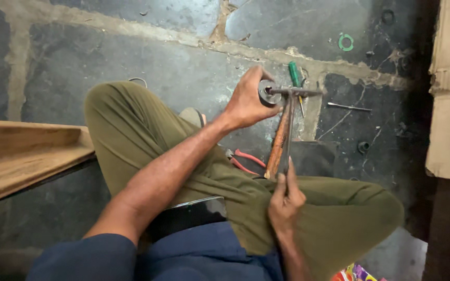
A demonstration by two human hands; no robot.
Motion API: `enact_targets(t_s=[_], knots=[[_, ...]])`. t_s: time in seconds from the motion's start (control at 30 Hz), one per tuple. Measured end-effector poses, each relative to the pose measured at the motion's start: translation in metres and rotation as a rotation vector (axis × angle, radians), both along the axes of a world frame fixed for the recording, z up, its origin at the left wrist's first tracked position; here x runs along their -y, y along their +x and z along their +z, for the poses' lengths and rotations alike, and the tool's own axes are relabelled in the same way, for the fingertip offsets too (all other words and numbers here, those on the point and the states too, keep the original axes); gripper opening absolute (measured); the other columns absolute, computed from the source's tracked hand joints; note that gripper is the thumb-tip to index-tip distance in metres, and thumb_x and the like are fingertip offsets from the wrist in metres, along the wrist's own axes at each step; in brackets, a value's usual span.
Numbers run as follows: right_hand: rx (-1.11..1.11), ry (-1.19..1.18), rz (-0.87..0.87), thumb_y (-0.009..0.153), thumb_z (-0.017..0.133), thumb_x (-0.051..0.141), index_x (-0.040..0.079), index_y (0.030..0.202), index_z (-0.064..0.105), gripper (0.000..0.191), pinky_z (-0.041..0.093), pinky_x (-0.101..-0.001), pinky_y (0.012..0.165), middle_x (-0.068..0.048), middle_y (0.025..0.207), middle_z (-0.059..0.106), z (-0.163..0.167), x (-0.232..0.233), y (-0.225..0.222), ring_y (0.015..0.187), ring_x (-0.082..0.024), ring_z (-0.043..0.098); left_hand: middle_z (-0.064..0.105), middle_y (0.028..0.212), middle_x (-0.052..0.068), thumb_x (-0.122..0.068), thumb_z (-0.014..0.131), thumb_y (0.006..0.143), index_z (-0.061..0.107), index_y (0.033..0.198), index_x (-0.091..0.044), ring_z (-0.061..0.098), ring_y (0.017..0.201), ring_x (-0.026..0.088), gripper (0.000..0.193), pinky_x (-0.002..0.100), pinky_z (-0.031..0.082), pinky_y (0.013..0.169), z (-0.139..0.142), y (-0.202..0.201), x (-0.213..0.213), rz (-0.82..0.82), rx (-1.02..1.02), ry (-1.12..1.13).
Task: The person sits on the floor and uses a hammer and metal rod to repeatedly strike a small metal cylinder. They then insert a white ring into the cylinder and continue to hammer it into place.
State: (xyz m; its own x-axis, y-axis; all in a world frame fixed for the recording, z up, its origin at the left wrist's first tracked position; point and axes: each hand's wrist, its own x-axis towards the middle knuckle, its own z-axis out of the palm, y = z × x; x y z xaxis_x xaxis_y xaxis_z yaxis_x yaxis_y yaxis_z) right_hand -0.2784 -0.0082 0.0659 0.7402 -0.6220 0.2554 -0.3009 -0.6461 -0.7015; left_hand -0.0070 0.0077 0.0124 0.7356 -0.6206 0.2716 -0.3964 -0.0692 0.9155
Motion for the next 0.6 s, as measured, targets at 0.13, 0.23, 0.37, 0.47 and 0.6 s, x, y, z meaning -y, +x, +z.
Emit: enact_targets(t_s=[0.13,0.23,0.37,0.47,0.6], knots=[[-0.113,0.009,-0.214,0.104,0.053,0.003,0.002,0.15,0.057,0.046,0.04,-0.0285,0.056,-0.009,0.071,0.056,0.017,-0.003,-0.006,0.056,-0.015,0.046,0.059,0.106,0.015,-0.025,0.092,0.066,0.057,0.11,-0.005,0.06,0.104,0.034,0.059,0.043,0.05,0.09,0.005,-0.004,-0.004,-0.003,-0.028,-0.042],[0.127,0.09,-0.329,0.106,0.048,0.001,-0.003,0.151,0.052,0.045,0.042,-0.0267,0.058,-0.009,0.076,0.058,0.025,-0.004,-0.023,0.061,-0.013,0.051,0.058,0.106,0.014,-0.024,0.092,0.067,0.055,0.108,-0.004,0.061,0.103,0.033,0.058,0.042,0.05,0.09,0.01,-0.001,-0.005,-0.006,-0.047,-0.082],[0.074,-0.664,0.041,0.1,0.051,0.004,0.005,0.142,0.055,0.043,0.043,-0.0319,0.057,-0.034,0.1,0.073,0.002,0.0,-0.01,0.064,-0.021,0.06,0.057,0.106,0.016,-0.022,0.093,0.066,0.055,0.108,-0.004,0.059,0.104,0.036,0.059,0.045,0.049,0.09,0.014,-0.001,-0.004,0.019,0.085,-0.042],[-0.128,-0.033,-0.136,0.102,0.057,0.0,-0.004,0.148,0.058,0.046,0.044,-0.0314,0.055,-0.026,0.085,0.07,-0.007,-0.002,-0.002,0.054,-0.016,0.05,0.056,0.105,0.017,-0.022,0.091,0.065,0.055,0.107,-0.004,0.057,0.104,0.039,0.059,0.048,0.047,0.089,0.014,-0.004,-0.005,0.104,0.153,0.048],[0.006,0.003,-0.271,0.106,0.052,0.001,0.001,0.153,0.053,0.047,0.044,-0.0355,0.055,-0.018,0.073,0.057,0.009,-0.008,-0.011,0.058,-0.021,0.049,0.058,0.107,0.016,-0.019,0.087,0.069,0.055,0.108,-0.005,0.057,0.104,0.038,0.053,0.05,0.045,0.088,0.014,-0.005,-0.004,0.178,0.153,0.173]])
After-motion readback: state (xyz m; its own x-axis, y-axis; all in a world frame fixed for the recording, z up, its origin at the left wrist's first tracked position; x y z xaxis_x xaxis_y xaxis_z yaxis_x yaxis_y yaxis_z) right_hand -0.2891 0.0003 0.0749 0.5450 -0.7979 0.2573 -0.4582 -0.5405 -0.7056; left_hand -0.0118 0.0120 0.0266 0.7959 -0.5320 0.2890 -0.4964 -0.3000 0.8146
